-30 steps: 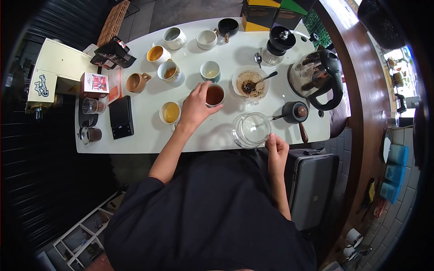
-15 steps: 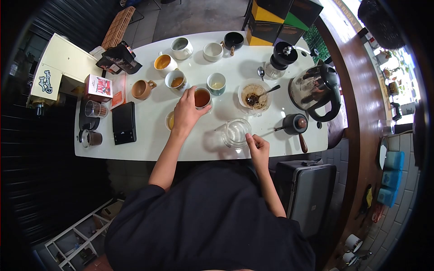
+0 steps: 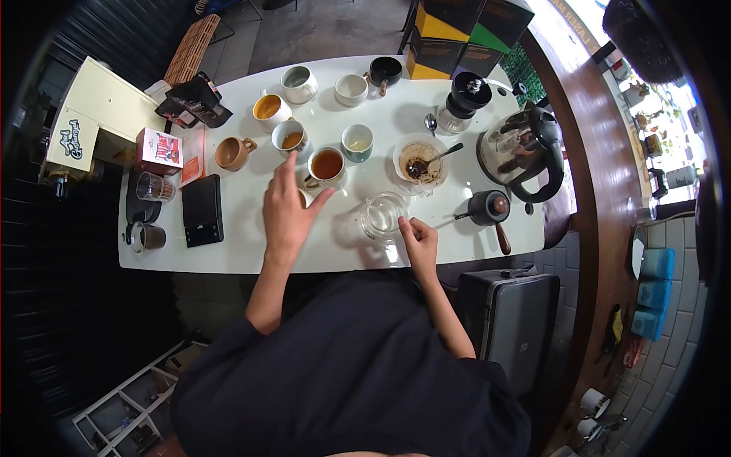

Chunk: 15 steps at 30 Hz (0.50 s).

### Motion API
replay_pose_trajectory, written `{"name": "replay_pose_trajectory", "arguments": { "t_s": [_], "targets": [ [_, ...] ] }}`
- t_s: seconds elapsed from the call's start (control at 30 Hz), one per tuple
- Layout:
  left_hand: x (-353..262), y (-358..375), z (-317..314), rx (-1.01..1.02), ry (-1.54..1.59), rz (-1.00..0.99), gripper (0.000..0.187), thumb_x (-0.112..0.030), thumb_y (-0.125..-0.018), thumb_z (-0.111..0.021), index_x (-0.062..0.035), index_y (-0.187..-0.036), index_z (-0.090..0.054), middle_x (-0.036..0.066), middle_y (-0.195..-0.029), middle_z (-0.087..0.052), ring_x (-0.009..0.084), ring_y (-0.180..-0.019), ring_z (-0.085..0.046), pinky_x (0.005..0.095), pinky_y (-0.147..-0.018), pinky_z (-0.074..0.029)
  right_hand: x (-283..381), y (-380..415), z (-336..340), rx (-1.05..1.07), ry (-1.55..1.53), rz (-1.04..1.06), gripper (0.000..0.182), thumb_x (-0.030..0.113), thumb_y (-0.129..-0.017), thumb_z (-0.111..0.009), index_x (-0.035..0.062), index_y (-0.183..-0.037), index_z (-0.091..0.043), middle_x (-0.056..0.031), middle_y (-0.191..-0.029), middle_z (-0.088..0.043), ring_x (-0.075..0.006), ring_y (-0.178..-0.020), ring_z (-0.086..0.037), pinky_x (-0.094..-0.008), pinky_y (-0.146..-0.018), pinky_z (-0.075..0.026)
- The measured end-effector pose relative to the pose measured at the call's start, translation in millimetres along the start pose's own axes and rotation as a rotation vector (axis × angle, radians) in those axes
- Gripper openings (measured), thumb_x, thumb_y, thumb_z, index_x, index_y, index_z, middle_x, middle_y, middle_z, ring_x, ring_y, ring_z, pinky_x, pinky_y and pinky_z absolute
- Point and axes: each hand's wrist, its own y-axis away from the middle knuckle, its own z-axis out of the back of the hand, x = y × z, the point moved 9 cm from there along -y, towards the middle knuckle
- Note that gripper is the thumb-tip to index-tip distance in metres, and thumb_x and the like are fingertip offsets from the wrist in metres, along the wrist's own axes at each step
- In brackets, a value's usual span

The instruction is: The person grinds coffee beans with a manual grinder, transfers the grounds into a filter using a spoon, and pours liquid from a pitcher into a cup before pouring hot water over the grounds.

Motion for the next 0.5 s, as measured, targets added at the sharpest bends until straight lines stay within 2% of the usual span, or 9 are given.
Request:
{"name": "replay_pose_trajectory", "arguments": {
  "t_s": [0.13,0.17,0.33,0.5],
  "targets": [
    [35.6,25.0,21.8,-0.109,-0.103,0.028,0.096,-0.047,-0.073,-0.085,-0.0038,-0.145,-0.039,0.021,-0.137,-0.051,0.0401,-0.124,-0.052,0.049,-0.104,-0.043,0.6,-1.5,-2.7,-0.004,-0.012,0.008,0.046,0.026,-0.098,-0.067,0.0041,-0.063,-0.048,0.0105,-0.058,-0.032,-0.002,-0.057,-0.024,-0.0269,-0.05,-0.017],
    [48.5,30.5,17.0,-0.062,-0.099,0.077,0.102,-0.048,-0.07,-0.087,-0.0034,-0.146,-0.037,0.022,-0.138,-0.05,0.0412,-0.127,-0.05,0.0507,-0.105,-0.042,0.5,-2.3,-3.9,0.004,-0.023,0.008,0.046,0.026,-0.098,-0.068,0.004,-0.063,-0.048,0.0105,-0.059,-0.032,-0.0021,-0.057,-0.024,-0.0272,-0.05,-0.017],
    [82.5,52.8,-7.4,0.029,-0.069,0.17,0.107,-0.046,-0.067,-0.089,-0.0035,-0.148,-0.031,0.021,-0.135,-0.05,0.0396,-0.123,-0.053,0.0499,-0.102,-0.044,-1.1,-11.7,-9.1,0.019,0.013,0.01,0.046,0.026,-0.098,-0.068,0.0034,-0.064,-0.048,0.0101,-0.059,-0.031,-0.0024,-0.058,-0.024,-0.0271,-0.051,-0.017],
    [94.9,61.3,-21.8,0.046,0.007,0.256,0.098,-0.038,-0.071,-0.087,-0.0046,-0.146,-0.034,0.02,-0.135,-0.051,0.0384,-0.123,-0.054,0.0479,-0.102,-0.046,-2.8,-19.6,-20.8,0.061,0.06,0.036,0.046,0.027,-0.099,-0.066,0.0023,-0.065,-0.047,0.0088,-0.06,-0.03,-0.0037,-0.06,-0.025,-0.0278,-0.052,-0.019]
  ]
}}
